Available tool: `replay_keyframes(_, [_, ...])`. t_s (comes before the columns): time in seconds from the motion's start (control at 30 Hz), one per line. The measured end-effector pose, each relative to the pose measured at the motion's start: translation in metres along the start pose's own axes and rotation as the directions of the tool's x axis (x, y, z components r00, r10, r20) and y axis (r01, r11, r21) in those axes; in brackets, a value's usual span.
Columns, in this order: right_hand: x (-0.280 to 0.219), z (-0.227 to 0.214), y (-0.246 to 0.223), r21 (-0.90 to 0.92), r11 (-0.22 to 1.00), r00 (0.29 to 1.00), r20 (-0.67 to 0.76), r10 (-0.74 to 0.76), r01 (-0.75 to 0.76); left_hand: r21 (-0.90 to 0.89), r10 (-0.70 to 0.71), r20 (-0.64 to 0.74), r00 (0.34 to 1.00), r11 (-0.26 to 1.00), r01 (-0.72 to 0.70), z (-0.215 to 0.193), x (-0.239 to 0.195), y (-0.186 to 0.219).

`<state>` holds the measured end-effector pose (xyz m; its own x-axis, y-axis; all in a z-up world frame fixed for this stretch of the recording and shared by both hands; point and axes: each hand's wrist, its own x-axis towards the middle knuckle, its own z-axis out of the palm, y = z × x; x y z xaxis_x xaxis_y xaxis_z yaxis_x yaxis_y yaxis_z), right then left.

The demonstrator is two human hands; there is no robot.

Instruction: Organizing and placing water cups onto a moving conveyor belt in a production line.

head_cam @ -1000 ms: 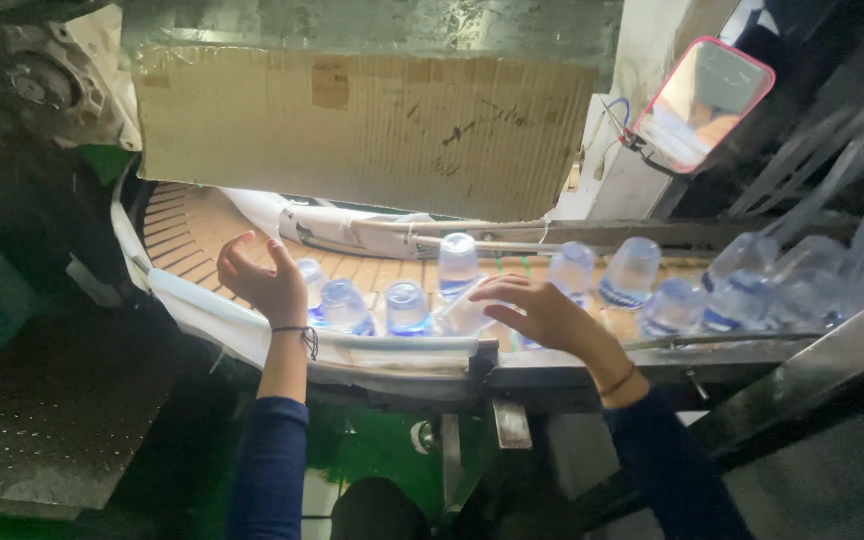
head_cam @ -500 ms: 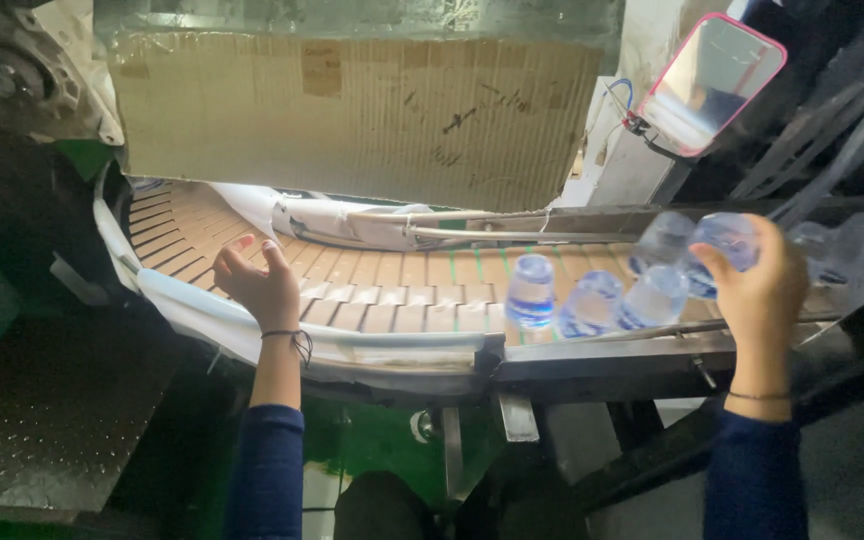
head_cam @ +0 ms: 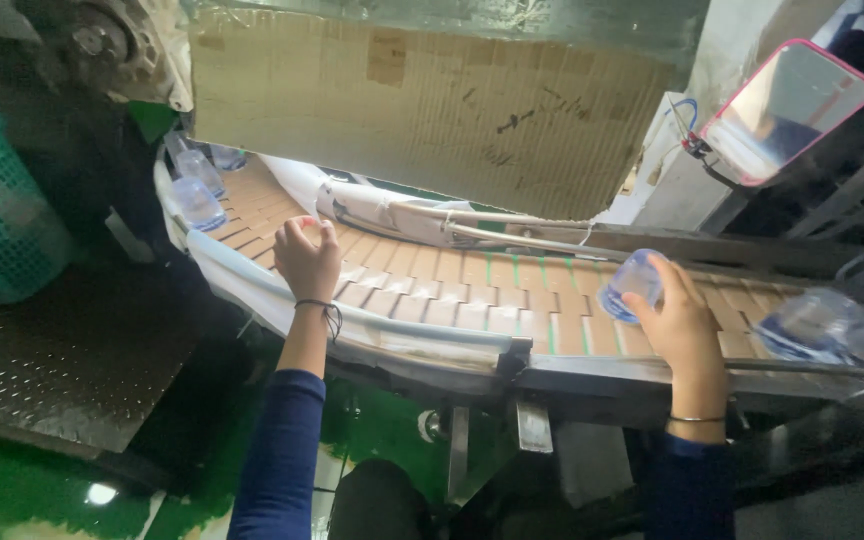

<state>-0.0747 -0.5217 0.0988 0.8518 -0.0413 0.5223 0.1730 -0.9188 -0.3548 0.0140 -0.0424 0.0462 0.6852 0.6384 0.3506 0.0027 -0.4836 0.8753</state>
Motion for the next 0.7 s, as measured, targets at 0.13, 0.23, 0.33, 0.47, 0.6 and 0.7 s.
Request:
replay_keyframes(0.13, [0.002,0.013,0.023,-0.192,0.938,0.914,-0.237,-0.329,0.288,-0.038,0.046,0.005,0.999,0.998,-0.046,-0.001,0.005,-0.005])
replay_keyframes(0.23, [-0.001,0.021,0.034,-0.261,0.940,0.929,-0.238,-0.282,0.219,0.051,0.183,0.063,0.981,0.981,-0.186,-0.009,0.019,-0.023])
replay_keyframes(0.33, [-0.002,0.026,0.038,-0.232,0.941,0.925,-0.232,-0.300,0.247,0.207,0.310,-0.064,0.949,0.934,-0.291,-0.024,0.037,-0.047])
replay_keyframes(0.47, [-0.002,0.023,0.031,-0.187,0.962,0.956,-0.181,-0.232,0.198,0.452,0.289,0.103,0.952,0.839,-0.304,-0.027,0.020,-0.047])
replay_keyframes(0.6, [-0.002,0.024,0.032,-0.163,0.968,0.955,-0.194,-0.223,0.192,0.229,0.391,0.465,0.794,0.813,-0.535,-0.023,-0.047,0.008])
replay_keyframes(0.7, [-0.005,0.021,0.029,-0.211,0.946,0.928,-0.231,-0.291,0.244,-0.110,0.399,0.635,0.662,0.894,-0.433,-0.043,-0.073,0.047])
